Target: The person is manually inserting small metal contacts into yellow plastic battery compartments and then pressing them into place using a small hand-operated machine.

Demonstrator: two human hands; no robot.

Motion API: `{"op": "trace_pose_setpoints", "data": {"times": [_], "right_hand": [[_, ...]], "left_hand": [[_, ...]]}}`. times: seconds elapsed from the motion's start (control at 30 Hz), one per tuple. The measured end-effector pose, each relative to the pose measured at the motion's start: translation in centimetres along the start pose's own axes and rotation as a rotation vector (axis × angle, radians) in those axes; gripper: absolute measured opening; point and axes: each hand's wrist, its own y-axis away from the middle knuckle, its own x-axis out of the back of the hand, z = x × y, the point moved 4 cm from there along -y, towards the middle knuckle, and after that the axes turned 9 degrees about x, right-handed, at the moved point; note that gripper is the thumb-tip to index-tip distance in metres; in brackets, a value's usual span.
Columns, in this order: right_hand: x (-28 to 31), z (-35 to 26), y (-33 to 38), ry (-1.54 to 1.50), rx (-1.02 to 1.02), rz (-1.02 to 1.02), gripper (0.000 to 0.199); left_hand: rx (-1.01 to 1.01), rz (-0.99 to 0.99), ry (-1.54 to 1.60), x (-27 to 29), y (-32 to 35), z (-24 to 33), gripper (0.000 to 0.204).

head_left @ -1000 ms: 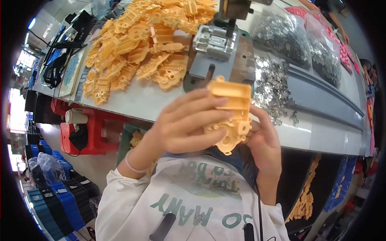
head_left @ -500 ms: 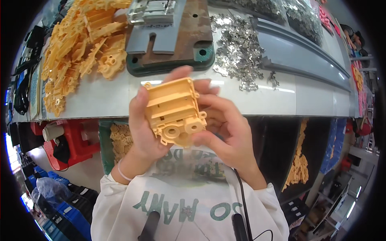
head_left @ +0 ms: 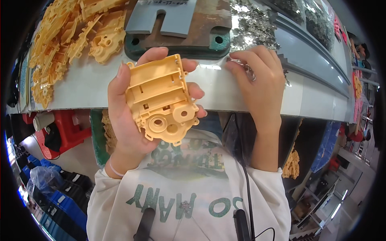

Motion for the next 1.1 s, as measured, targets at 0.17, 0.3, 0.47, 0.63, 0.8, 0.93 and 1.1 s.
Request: {"op": "trace_pose_setpoints", "data": {"times": [0.17, 0.3, 0.47, 0.63, 0.8, 0.93, 1.1], "right_hand": [[0.0, -0.6, -0.5, -0.034, 0.013, -0.025, 0.009], [2.4, -1.9, -0.9, -0.318, -0.149, 0.052, 0.008], [3.7, -3.1, 0.1, -0.759, -0.196, 0.106, 0.015], [1.9, -4.3, 0.3, -1.061, -0.261, 0.077, 0.025], [2.1, -4.8, 0.1, -1.1, -0.261, -0.01, 0.024], [3.8, -5.9, -0.4, -0.76, 0.075, -0.16, 0.012], [3.6, -7.0, 0.3, -0.428, 0.208, -0.109, 0.005]], "left_hand": [[-0.064, 0.082, -0.055, 0.0, 0.2, 0.6, 0.052], [-0.065, 0.03, -0.059, 0.0, -0.1, 0.6, 0.057], [0.023, 0.049, -0.068, -0.6, -0.3, 0.0, 0.062], [-0.039, 0.142, -0.175, -0.8, 0.0, -0.3, 0.063], [-0.015, 0.152, -0.174, -1.3, 0.3, -0.4, 0.063], [0.117, 0.169, -0.154, -1.1, 0.1, -0.9, 0.065], [0.17, 0.183, -0.172, -1.2, 0.4, -1.1, 0.067]]}}
